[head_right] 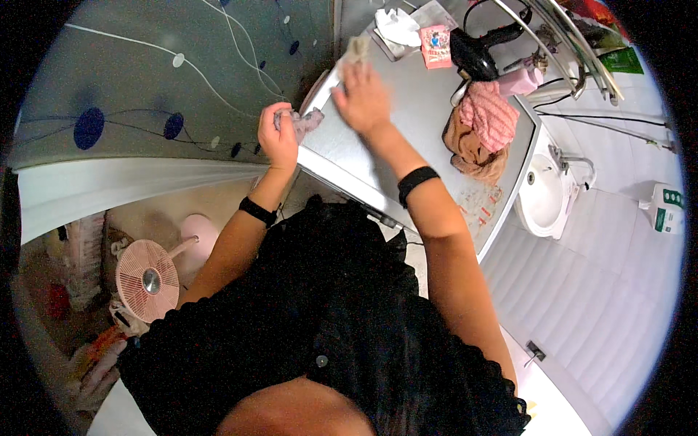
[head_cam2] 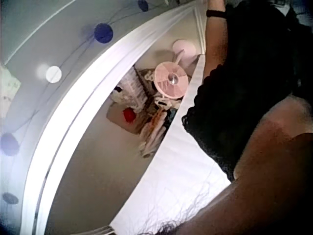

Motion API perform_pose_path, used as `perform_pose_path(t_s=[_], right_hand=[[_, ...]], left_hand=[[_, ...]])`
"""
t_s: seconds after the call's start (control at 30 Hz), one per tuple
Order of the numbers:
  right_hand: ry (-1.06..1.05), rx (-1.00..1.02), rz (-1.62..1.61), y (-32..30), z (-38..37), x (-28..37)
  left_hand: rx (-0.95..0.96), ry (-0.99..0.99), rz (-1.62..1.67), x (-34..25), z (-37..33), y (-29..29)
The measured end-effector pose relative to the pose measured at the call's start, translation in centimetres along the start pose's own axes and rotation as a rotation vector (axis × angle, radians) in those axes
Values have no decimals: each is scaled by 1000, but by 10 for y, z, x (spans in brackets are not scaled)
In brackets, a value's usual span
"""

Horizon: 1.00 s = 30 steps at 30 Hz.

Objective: Cleaning the exterior surfaces and door seal of a front-loading washing machine with cloths.

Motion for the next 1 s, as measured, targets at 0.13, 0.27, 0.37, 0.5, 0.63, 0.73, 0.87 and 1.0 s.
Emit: perform_pose_path(t_s=[0.13, 0.27, 0.37, 0.5, 0.63, 0.73, 0.87, 1.0], right_hand=[[-226, 238, -110, -4, 93, 70], [-138, 403, -115, -46, 176, 59], [151, 401, -130, -88, 257, 1], [627, 233, 96, -132, 378, -72], [722, 205, 142, -129, 366, -63], [508, 319, 181, -113, 309, -32], [147, 284, -7, -84, 235, -17], [-83, 288, -71, -56, 185, 12]], left_hand=[[-56, -77, -18, 12, 2, 3], [44, 32, -42, 4, 4, 3], [84, 73, -56, 7, 2, 6], [155, 92, -44, -2, 2, 9], [206, 167, -31, -3, 5, 13], [242, 151, -26, -4, 6, 13], [267, 170, -61, -11, 7, 15], [293, 140, -100, -10, 7, 16]])
Point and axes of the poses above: each hand's wrist, its own z-axis away from the middle knuckle, its own y-axis out of the palm, x = y × z, the point moved 3 cm from there along -z, towards the middle knuckle, and after that the axes turned 1 degree about -z, right-handed, at the moved point
